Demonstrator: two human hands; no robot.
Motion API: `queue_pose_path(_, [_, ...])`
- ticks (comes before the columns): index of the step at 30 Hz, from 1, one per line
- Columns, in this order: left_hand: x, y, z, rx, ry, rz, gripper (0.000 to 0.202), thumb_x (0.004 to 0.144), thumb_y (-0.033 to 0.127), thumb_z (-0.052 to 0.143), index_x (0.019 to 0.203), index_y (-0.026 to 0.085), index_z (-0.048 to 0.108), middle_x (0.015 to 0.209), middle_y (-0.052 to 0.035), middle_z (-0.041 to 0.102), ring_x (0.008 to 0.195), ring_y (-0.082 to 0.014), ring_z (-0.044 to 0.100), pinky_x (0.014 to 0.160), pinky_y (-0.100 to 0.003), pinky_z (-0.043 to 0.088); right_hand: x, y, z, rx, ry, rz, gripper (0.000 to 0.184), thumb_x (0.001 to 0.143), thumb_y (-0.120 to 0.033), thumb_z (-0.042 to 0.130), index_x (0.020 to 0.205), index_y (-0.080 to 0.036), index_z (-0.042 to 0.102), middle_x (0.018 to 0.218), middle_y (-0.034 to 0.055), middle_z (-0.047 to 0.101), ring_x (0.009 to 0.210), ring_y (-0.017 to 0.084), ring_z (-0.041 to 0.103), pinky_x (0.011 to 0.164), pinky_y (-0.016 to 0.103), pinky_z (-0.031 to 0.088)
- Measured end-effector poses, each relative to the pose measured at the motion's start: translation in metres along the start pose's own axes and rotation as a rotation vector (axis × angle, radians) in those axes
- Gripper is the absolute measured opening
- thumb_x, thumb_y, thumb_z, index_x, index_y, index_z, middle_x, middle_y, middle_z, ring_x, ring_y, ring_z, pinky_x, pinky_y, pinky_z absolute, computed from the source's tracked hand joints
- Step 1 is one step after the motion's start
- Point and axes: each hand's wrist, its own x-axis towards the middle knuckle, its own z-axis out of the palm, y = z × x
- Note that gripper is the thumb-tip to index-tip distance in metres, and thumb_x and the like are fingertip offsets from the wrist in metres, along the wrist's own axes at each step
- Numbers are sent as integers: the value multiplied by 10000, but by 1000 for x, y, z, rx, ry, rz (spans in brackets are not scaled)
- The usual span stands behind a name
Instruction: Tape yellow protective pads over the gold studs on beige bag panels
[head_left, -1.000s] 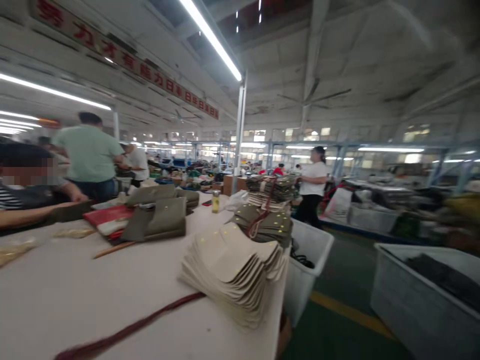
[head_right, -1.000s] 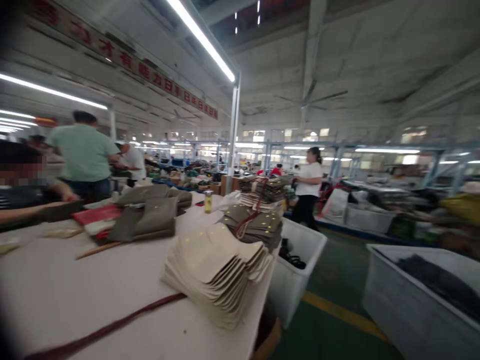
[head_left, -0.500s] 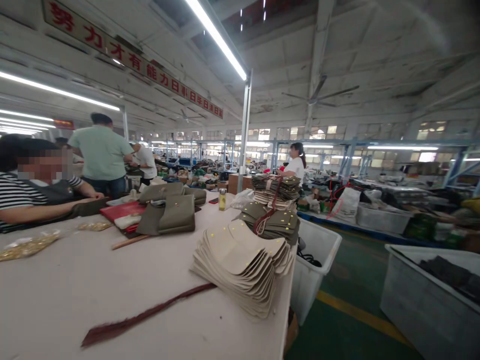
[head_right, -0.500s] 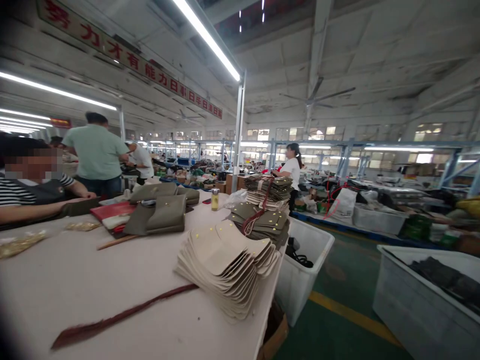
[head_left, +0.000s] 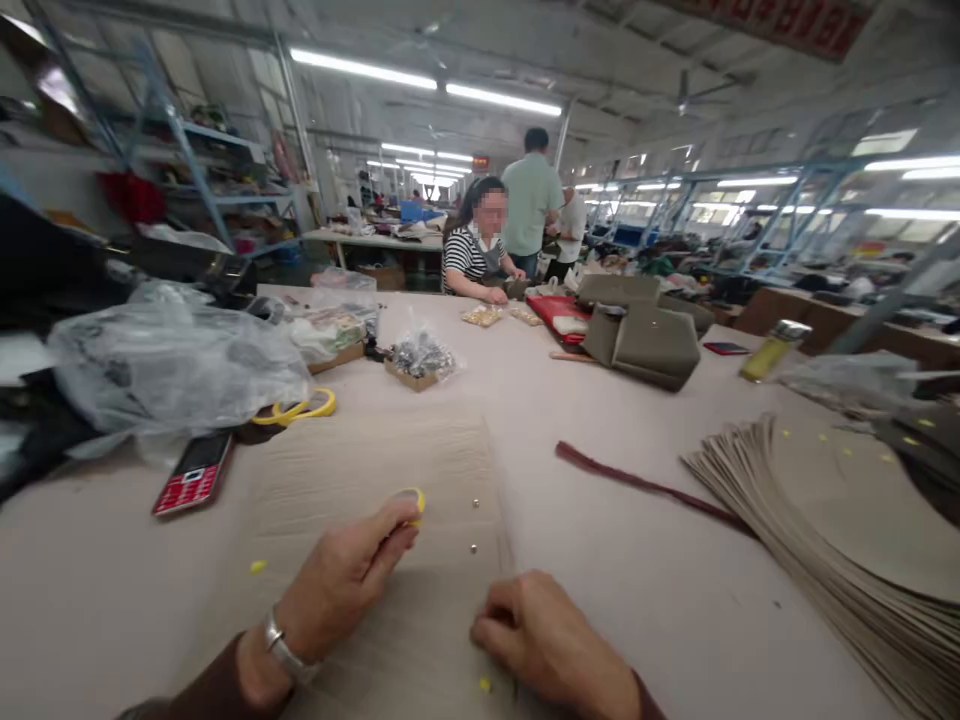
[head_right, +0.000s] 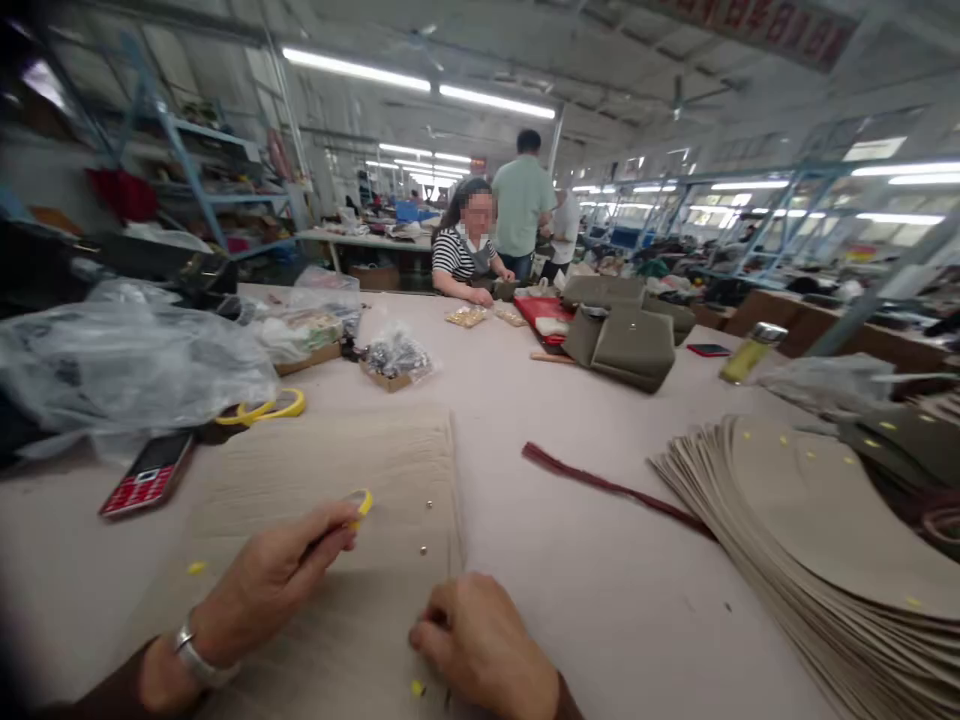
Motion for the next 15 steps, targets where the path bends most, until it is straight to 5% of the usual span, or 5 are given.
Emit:
queue_pose_path(6, [-1, 3, 19, -32, 7, 75, 349, 961, 248, 409, 1308, 217, 381, 648, 84, 614, 518, -82, 591, 513, -147, 436, 8, -12, -8, 240, 271, -57, 178, 842, -213, 556, 830, -168, 728, 737, 18, 715, 661, 139, 630, 620, 201, 461])
queue_pose_path(11, [-7, -2, 20, -41, -37, 24, 314, 968, 232, 381, 1280, 214, 394, 694, 50, 654, 566, -111, 618, 563, -187, 470, 28, -33, -9, 166, 371, -341, 211, 903, -264, 514, 964, -181, 698, 823, 63, 703, 717, 160, 637, 670, 240, 519])
queue_pose_path(15, [-13, 2, 15, 48, -169, -30, 314, 939, 262, 469, 1252, 244, 486, 966, -47, 707, 779, -137, 670, 655, -226, 528, 51, -42, 24, -3, 462, -427, 199, 888, -351, 546, 990, -339, 718, 847, 66, 713, 737, 214, 679, 615, 294, 556])
